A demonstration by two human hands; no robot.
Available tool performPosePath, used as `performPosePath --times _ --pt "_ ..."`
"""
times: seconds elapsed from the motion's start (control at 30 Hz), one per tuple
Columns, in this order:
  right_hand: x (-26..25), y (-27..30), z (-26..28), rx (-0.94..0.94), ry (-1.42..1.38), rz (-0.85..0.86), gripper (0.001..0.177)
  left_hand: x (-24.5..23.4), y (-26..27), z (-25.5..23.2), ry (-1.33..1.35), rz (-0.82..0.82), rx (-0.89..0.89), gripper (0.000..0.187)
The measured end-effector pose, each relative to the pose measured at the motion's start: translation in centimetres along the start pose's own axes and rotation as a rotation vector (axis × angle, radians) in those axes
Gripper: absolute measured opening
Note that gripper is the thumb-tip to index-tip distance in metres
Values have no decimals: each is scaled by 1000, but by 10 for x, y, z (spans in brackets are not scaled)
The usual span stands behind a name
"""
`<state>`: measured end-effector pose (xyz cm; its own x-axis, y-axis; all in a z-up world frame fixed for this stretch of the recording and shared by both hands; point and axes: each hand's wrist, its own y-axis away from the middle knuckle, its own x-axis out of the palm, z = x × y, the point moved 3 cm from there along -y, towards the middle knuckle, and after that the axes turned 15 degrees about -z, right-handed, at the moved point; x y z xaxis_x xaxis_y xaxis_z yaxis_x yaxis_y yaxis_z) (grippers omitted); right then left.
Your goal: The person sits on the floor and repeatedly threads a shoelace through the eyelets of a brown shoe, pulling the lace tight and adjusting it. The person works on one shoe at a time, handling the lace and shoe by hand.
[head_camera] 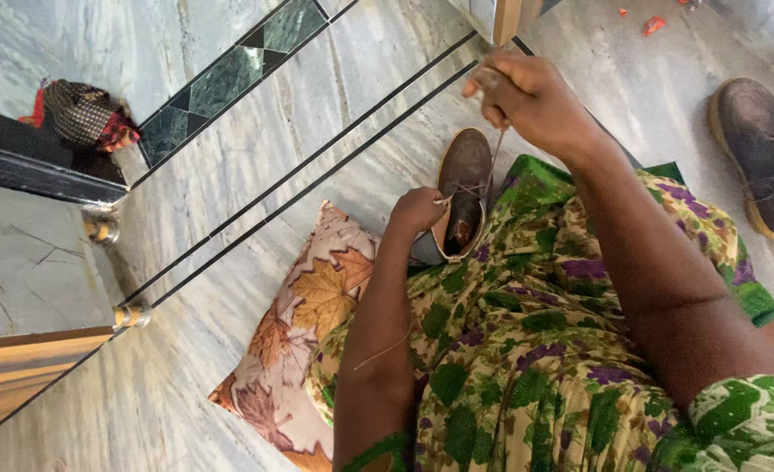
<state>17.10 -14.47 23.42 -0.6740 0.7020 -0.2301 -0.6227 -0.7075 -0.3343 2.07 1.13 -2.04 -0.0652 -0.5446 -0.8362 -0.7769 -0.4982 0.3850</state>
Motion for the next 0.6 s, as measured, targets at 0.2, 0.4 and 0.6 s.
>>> performPosePath --times 0.2,0.4,0.6 --pt "31 -27 36 -80 -36 94 16 5 -6 1 112 -31 2 48" --pt "80 -4 52 -20 -39 202 22 -9 20 -47 64 -278 180 70" --pt "72 15 59 52 -74 132 21 -39 40 -70 156 -153 187 71"
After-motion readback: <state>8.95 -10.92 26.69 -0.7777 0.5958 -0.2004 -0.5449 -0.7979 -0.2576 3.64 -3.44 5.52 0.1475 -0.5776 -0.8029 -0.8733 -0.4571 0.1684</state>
